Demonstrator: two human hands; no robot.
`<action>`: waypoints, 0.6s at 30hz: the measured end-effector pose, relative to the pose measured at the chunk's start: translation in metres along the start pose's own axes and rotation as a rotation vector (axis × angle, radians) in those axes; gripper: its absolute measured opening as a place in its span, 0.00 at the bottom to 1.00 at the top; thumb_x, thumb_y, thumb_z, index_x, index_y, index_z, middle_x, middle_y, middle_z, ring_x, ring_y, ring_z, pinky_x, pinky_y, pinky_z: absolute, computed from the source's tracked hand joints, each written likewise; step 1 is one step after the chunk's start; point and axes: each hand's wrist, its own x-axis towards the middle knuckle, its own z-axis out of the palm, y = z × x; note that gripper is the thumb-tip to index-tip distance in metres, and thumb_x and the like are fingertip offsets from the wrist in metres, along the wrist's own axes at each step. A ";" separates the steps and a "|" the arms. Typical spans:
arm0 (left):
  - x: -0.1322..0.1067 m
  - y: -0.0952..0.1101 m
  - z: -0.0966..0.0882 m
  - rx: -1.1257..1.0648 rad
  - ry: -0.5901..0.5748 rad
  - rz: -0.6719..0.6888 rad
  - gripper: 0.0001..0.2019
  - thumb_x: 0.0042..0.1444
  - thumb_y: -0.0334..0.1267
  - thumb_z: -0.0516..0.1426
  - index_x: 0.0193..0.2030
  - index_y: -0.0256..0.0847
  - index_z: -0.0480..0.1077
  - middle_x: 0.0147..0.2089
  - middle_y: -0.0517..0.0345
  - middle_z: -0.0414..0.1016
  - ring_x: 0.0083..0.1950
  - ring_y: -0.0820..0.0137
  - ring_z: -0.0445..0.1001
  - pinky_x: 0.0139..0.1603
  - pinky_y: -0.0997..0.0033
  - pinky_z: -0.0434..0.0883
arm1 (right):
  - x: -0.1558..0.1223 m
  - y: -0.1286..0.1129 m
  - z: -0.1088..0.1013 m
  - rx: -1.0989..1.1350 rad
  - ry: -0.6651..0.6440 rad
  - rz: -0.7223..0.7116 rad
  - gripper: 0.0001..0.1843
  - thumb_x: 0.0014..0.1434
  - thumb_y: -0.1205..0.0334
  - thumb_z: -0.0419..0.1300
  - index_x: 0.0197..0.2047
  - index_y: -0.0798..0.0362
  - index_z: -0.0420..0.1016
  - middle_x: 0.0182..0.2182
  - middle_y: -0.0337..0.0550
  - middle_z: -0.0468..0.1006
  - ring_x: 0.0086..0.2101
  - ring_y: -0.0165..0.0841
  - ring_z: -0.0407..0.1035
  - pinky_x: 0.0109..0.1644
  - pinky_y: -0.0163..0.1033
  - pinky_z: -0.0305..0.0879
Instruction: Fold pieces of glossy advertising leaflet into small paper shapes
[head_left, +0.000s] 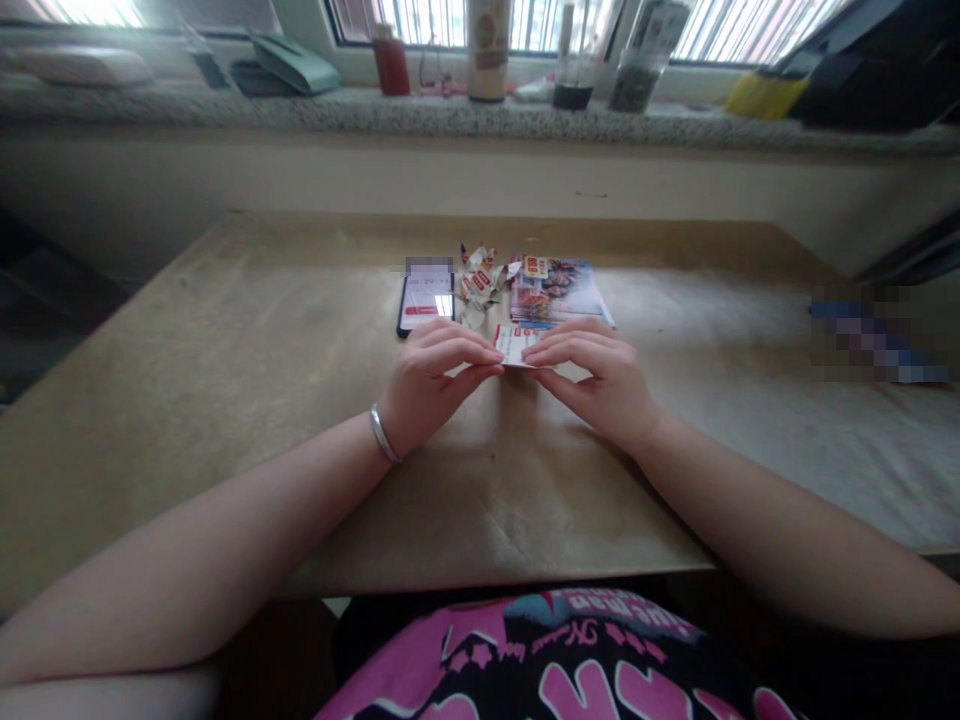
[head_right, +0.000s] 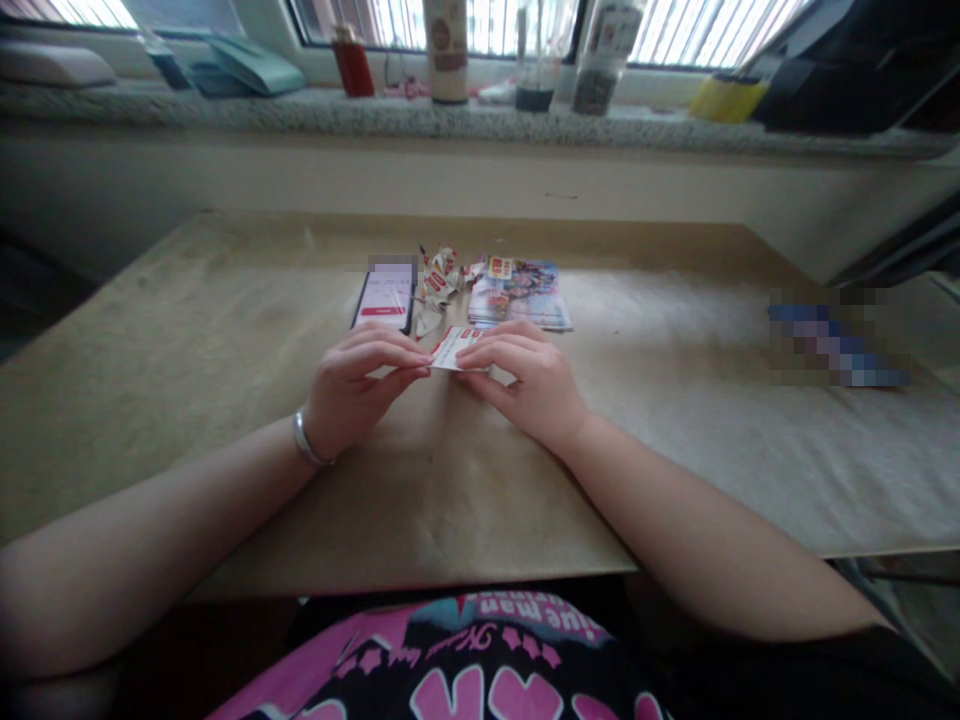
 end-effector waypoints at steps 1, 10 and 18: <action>0.000 0.000 0.000 -0.009 0.003 -0.006 0.03 0.55 0.37 0.64 0.34 0.41 0.75 0.35 0.57 0.80 0.36 0.72 0.76 0.41 0.69 0.72 | 0.000 0.001 0.000 0.003 -0.013 0.006 0.03 0.57 0.65 0.64 0.36 0.48 0.78 0.35 0.42 0.83 0.39 0.36 0.75 0.47 0.46 0.71; 0.000 0.003 -0.002 -0.081 0.028 -0.087 0.02 0.57 0.34 0.62 0.37 0.42 0.77 0.38 0.57 0.79 0.39 0.73 0.76 0.43 0.71 0.74 | 0.000 -0.005 -0.003 0.021 -0.066 0.053 0.12 0.57 0.66 0.62 0.45 0.48 0.75 0.41 0.43 0.81 0.43 0.37 0.73 0.49 0.46 0.69; -0.002 0.000 0.003 -0.059 0.092 -0.128 0.13 0.55 0.35 0.64 0.47 0.42 0.73 0.36 0.59 0.76 0.39 0.74 0.75 0.46 0.70 0.75 | -0.004 -0.005 0.002 0.012 -0.006 0.123 0.13 0.56 0.65 0.63 0.46 0.47 0.71 0.36 0.39 0.74 0.33 0.30 0.69 0.38 0.39 0.70</action>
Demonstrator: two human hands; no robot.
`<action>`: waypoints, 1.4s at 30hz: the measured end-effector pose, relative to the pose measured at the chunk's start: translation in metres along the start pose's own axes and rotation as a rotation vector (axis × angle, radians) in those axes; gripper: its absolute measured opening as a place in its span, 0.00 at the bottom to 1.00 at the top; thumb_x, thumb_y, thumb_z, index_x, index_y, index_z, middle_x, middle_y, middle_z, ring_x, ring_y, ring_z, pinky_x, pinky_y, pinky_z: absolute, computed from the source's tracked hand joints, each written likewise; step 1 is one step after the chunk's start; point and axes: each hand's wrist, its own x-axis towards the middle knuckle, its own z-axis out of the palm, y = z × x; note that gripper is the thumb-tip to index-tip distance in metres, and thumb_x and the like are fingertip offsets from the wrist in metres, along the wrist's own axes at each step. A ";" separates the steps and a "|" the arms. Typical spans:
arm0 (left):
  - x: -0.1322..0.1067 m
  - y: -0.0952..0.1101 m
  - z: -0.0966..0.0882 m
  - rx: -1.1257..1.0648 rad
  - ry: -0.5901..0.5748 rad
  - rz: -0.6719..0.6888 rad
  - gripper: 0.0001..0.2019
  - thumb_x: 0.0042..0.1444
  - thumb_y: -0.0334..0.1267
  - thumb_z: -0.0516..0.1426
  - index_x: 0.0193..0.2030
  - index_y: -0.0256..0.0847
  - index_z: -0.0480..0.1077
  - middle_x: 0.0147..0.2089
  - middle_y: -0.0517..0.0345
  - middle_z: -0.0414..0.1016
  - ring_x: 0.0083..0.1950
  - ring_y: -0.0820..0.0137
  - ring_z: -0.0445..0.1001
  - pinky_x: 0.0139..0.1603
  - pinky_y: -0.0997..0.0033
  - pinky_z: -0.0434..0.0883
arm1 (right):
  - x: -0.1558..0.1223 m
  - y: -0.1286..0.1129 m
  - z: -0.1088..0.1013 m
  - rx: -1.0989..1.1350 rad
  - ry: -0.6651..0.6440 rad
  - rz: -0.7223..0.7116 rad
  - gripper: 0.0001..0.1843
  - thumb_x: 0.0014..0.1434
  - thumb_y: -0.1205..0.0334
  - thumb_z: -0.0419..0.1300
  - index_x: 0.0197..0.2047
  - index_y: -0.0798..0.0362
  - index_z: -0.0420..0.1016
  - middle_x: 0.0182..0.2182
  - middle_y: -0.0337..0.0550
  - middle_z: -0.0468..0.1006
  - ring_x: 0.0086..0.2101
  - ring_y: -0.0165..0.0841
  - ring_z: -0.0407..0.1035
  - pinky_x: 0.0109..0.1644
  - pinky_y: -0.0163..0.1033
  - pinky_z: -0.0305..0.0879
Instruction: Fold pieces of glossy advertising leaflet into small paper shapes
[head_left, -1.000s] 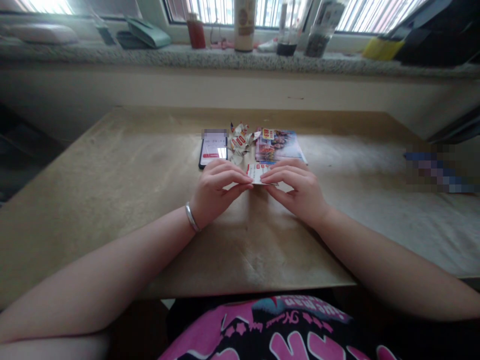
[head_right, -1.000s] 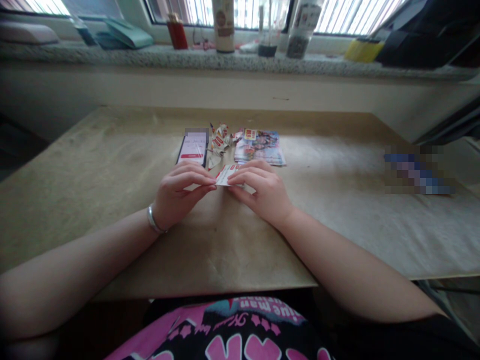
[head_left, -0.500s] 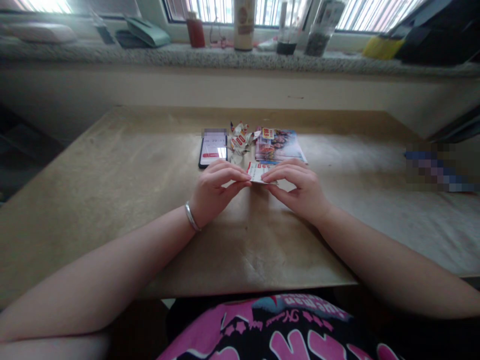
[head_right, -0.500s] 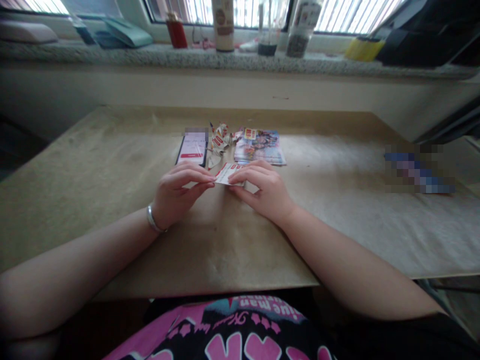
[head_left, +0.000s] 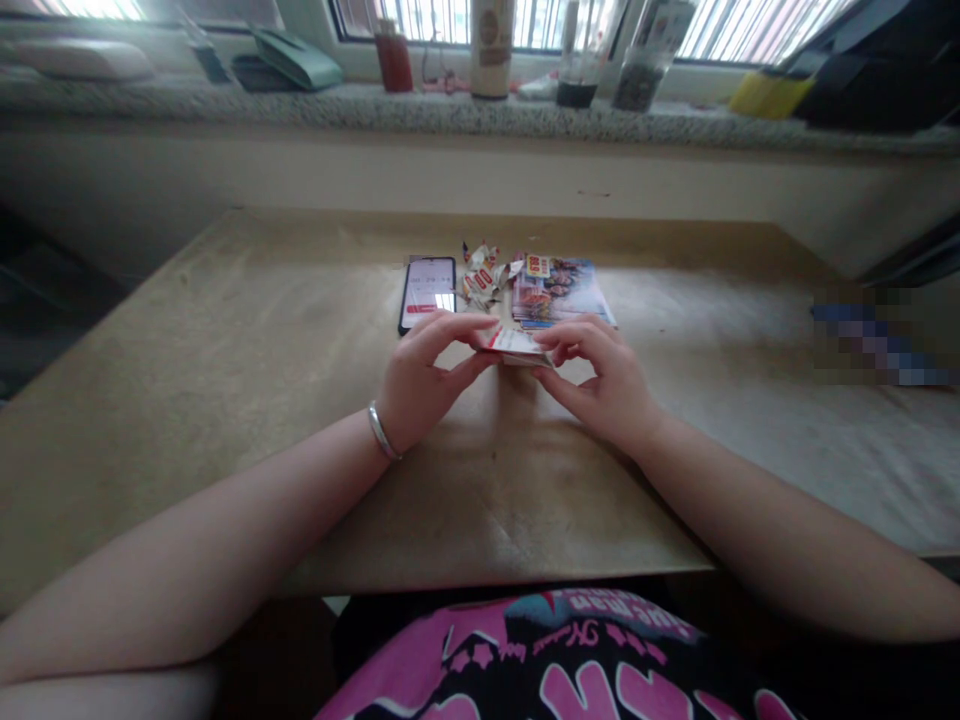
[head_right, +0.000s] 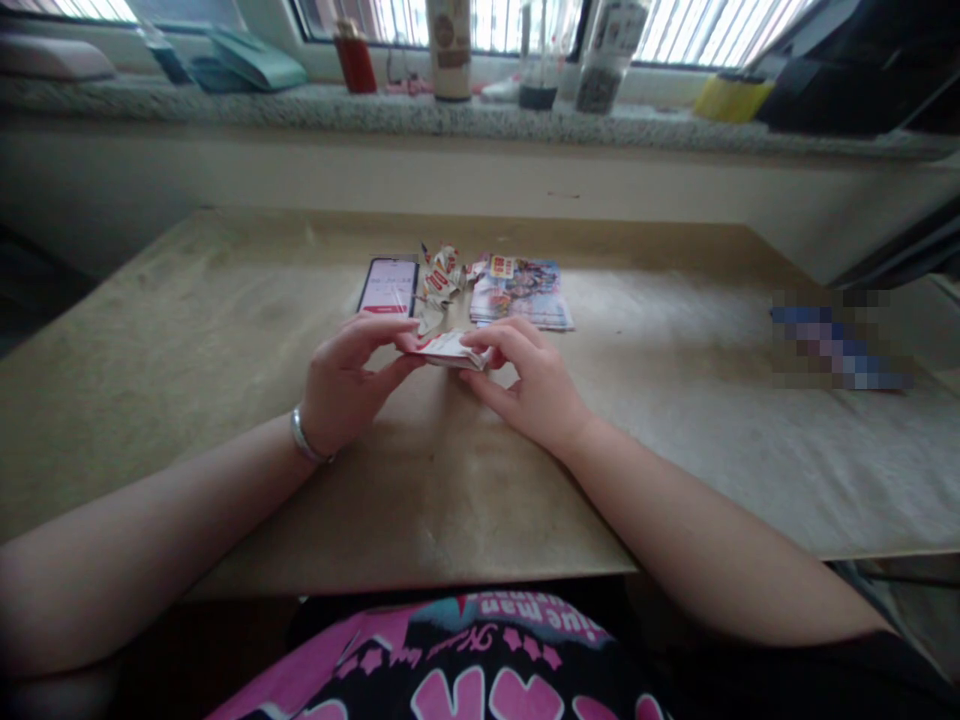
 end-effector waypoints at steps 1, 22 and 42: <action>-0.001 -0.001 0.001 -0.055 0.016 -0.037 0.14 0.55 0.36 0.64 0.49 0.42 0.72 0.38 0.58 0.76 0.39 0.74 0.76 0.46 0.70 0.76 | -0.001 0.000 0.000 0.006 0.002 0.005 0.15 0.56 0.66 0.63 0.47 0.47 0.71 0.36 0.39 0.73 0.33 0.30 0.69 0.38 0.39 0.71; 0.007 0.009 -0.020 0.039 -0.094 0.175 0.02 0.59 0.33 0.60 0.37 0.41 0.71 0.40 0.57 0.78 0.43 0.72 0.78 0.48 0.67 0.76 | 0.005 0.002 -0.023 -0.467 0.070 -0.214 0.09 0.55 0.58 0.66 0.41 0.41 0.77 0.50 0.42 0.74 0.49 0.45 0.66 0.54 0.56 0.64; -0.002 0.004 -0.010 -0.037 -0.077 0.000 0.03 0.60 0.36 0.60 0.36 0.40 0.70 0.38 0.57 0.80 0.42 0.71 0.78 0.51 0.63 0.75 | 0.006 0.002 -0.024 -0.162 -0.241 -0.142 0.08 0.57 0.54 0.64 0.40 0.45 0.79 0.37 0.41 0.81 0.39 0.37 0.71 0.48 0.47 0.65</action>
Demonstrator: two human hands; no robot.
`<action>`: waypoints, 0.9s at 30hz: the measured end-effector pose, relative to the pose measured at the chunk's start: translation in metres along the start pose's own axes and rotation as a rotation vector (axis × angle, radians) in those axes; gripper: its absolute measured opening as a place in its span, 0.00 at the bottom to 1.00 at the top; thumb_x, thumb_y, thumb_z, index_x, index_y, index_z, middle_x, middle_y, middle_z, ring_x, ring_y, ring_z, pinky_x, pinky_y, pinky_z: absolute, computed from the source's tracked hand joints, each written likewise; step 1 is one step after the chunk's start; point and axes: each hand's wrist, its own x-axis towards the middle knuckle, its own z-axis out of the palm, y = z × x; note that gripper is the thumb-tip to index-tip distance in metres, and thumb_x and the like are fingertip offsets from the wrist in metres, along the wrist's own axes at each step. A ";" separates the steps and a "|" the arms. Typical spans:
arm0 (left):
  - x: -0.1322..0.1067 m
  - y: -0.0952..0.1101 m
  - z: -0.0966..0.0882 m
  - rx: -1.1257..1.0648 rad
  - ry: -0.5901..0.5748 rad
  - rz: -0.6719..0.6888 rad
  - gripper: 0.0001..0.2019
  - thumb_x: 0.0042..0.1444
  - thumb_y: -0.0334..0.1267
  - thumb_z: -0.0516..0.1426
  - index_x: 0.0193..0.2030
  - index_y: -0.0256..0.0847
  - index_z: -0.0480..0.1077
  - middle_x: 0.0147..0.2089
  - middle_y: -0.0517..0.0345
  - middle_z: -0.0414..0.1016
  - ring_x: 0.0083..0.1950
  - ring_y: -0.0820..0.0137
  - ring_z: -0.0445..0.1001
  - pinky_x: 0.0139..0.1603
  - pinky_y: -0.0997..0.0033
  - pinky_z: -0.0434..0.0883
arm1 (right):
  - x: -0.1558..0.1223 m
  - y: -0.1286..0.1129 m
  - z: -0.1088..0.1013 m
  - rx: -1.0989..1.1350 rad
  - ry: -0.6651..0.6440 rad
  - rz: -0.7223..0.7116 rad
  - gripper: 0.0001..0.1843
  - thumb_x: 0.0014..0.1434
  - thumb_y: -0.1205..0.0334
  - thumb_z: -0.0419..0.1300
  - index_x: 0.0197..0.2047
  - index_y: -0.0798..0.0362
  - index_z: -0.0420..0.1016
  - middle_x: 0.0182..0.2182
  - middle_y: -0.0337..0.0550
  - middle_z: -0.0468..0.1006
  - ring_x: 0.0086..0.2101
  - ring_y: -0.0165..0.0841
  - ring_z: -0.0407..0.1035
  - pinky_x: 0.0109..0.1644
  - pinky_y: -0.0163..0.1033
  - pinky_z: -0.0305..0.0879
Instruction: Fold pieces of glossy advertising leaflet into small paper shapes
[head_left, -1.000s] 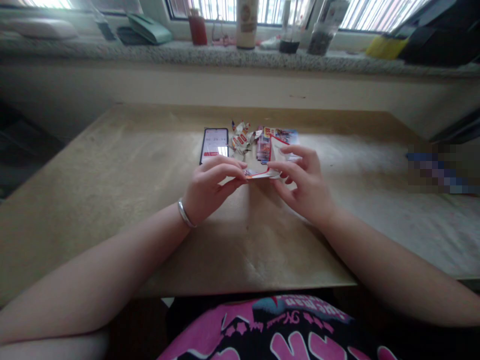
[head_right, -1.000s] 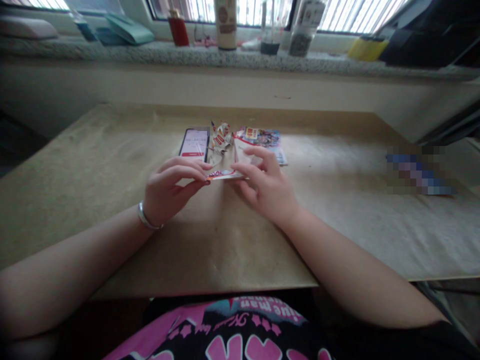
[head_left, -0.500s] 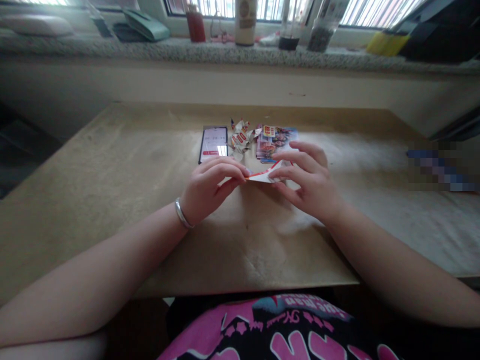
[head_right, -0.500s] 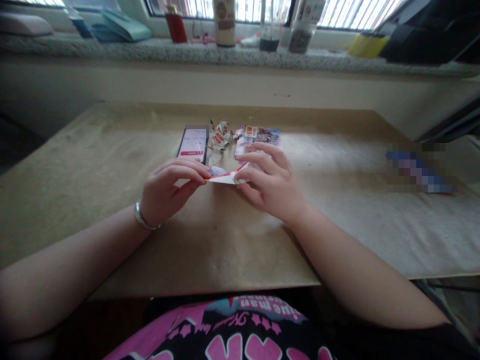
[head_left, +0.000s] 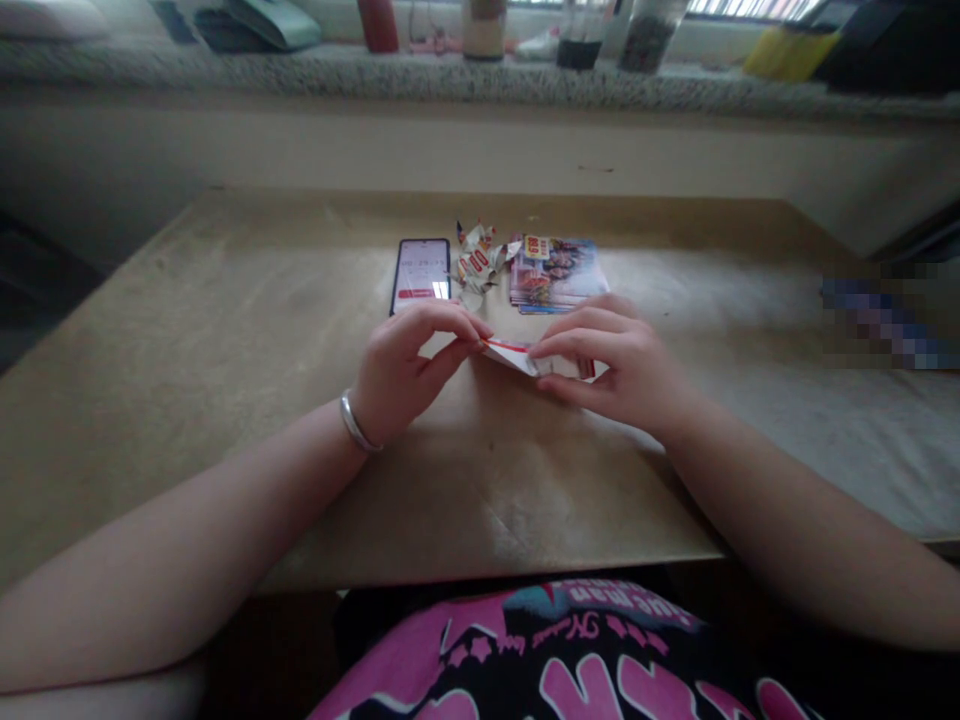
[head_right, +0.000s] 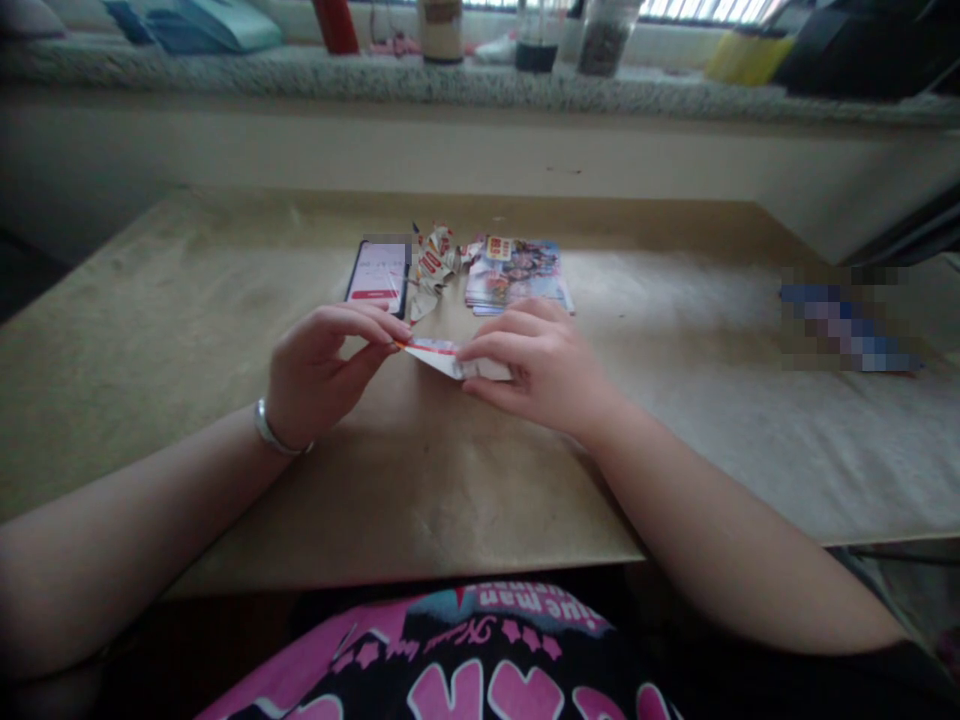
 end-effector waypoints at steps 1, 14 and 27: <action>0.000 0.000 0.001 -0.004 0.002 -0.007 0.03 0.60 0.35 0.60 0.36 0.40 0.70 0.38 0.57 0.79 0.42 0.71 0.78 0.50 0.64 0.75 | 0.000 0.000 0.000 0.002 0.004 -0.004 0.08 0.57 0.53 0.64 0.39 0.45 0.79 0.36 0.41 0.81 0.39 0.37 0.71 0.47 0.47 0.65; -0.004 -0.004 0.007 -0.162 0.006 -0.113 0.03 0.60 0.36 0.59 0.39 0.41 0.68 0.39 0.56 0.77 0.42 0.72 0.77 0.45 0.67 0.76 | 0.001 -0.005 0.000 -0.118 0.112 -0.092 0.01 0.56 0.57 0.66 0.33 0.40 0.77 0.40 0.36 0.80 0.48 0.42 0.68 0.54 0.53 0.65; -0.002 0.004 0.007 -0.094 -0.040 -0.023 0.03 0.59 0.32 0.60 0.39 0.40 0.69 0.39 0.57 0.77 0.42 0.72 0.76 0.47 0.69 0.74 | 0.000 -0.009 0.005 -0.113 0.044 -0.146 0.03 0.55 0.62 0.66 0.33 0.42 0.76 0.47 0.34 0.77 0.60 0.46 0.58 0.62 0.59 0.59</action>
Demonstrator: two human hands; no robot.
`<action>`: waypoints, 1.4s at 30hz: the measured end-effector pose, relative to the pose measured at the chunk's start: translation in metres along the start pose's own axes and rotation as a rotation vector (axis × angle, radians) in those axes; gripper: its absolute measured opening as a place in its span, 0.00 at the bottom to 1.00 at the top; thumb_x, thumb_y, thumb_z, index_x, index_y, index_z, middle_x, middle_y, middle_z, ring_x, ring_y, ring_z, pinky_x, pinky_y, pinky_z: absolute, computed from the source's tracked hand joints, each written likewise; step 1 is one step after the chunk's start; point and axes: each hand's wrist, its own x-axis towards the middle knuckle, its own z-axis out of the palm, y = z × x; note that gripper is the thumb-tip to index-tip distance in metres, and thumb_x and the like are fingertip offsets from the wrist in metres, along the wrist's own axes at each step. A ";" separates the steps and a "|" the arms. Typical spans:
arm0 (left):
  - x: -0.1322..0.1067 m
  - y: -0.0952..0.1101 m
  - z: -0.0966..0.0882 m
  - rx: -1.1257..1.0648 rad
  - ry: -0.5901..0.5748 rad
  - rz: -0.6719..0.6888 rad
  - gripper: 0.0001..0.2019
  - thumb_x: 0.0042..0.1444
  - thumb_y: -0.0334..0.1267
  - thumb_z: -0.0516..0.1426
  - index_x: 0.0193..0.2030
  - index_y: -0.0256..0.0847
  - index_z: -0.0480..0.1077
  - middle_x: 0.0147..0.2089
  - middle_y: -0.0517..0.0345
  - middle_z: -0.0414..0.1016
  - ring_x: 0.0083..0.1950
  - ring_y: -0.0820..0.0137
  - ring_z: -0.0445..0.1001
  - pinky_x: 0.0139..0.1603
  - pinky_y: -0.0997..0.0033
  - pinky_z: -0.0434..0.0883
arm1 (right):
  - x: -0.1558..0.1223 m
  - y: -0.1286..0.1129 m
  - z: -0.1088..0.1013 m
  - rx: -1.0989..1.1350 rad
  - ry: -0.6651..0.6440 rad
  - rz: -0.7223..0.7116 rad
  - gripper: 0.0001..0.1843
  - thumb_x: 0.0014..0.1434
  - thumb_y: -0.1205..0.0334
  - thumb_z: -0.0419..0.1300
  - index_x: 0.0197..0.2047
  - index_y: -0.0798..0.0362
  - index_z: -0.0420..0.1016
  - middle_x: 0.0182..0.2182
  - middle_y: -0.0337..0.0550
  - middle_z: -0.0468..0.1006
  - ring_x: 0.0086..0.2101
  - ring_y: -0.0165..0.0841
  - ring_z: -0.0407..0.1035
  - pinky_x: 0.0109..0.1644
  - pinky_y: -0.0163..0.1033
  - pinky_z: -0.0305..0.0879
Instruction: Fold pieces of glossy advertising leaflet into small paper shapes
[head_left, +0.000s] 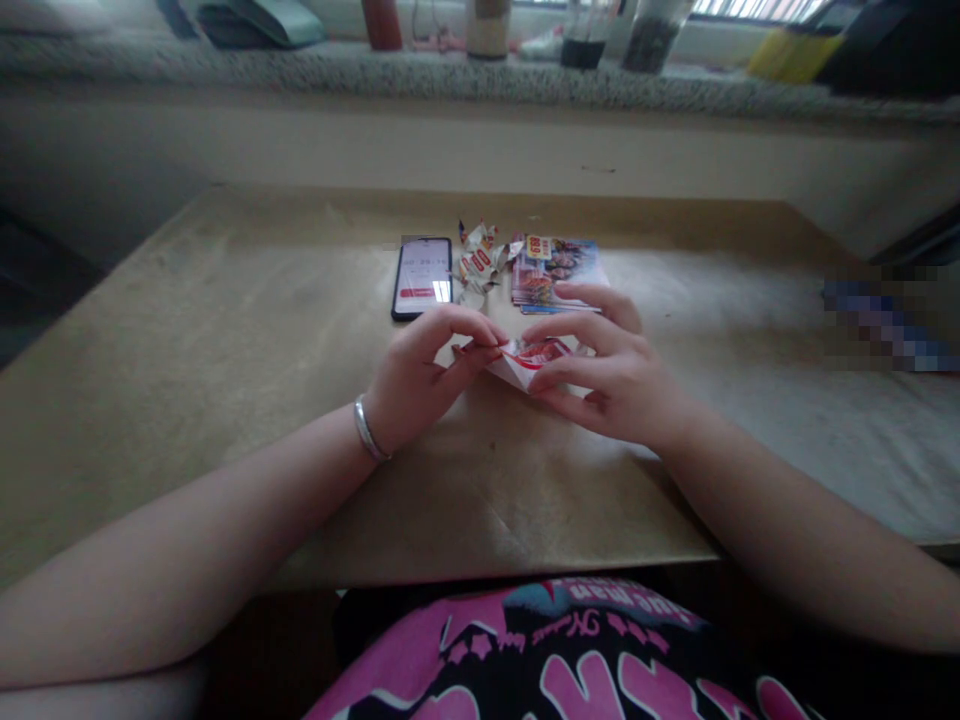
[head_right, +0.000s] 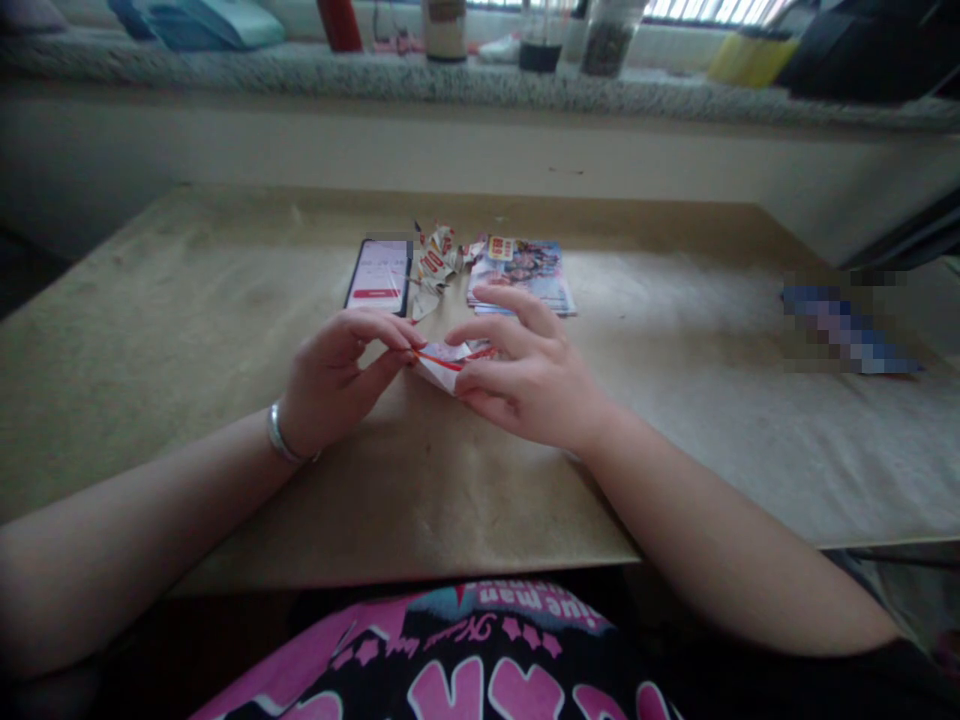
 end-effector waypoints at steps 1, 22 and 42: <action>0.000 0.000 -0.001 0.007 -0.008 0.011 0.03 0.59 0.31 0.60 0.39 0.40 0.70 0.39 0.57 0.77 0.42 0.72 0.77 0.47 0.68 0.75 | 0.000 0.000 0.000 0.002 -0.003 -0.005 0.03 0.55 0.62 0.65 0.33 0.43 0.76 0.47 0.35 0.77 0.60 0.46 0.58 0.62 0.58 0.59; 0.004 0.008 -0.004 0.050 -0.044 0.205 0.04 0.60 0.30 0.58 0.39 0.43 0.71 0.40 0.58 0.79 0.42 0.72 0.77 0.53 0.64 0.74 | 0.002 -0.001 -0.002 0.091 -0.060 -0.073 0.03 0.60 0.61 0.62 0.35 0.48 0.78 0.35 0.42 0.79 0.39 0.35 0.70 0.44 0.42 0.68; 0.001 0.000 -0.005 0.079 -0.095 0.142 0.04 0.58 0.30 0.60 0.39 0.41 0.74 0.39 0.56 0.78 0.42 0.72 0.77 0.49 0.67 0.75 | -0.006 0.016 0.007 0.179 0.037 0.719 0.12 0.56 0.52 0.62 0.38 0.52 0.74 0.33 0.41 0.67 0.29 0.31 0.63 0.33 0.41 0.66</action>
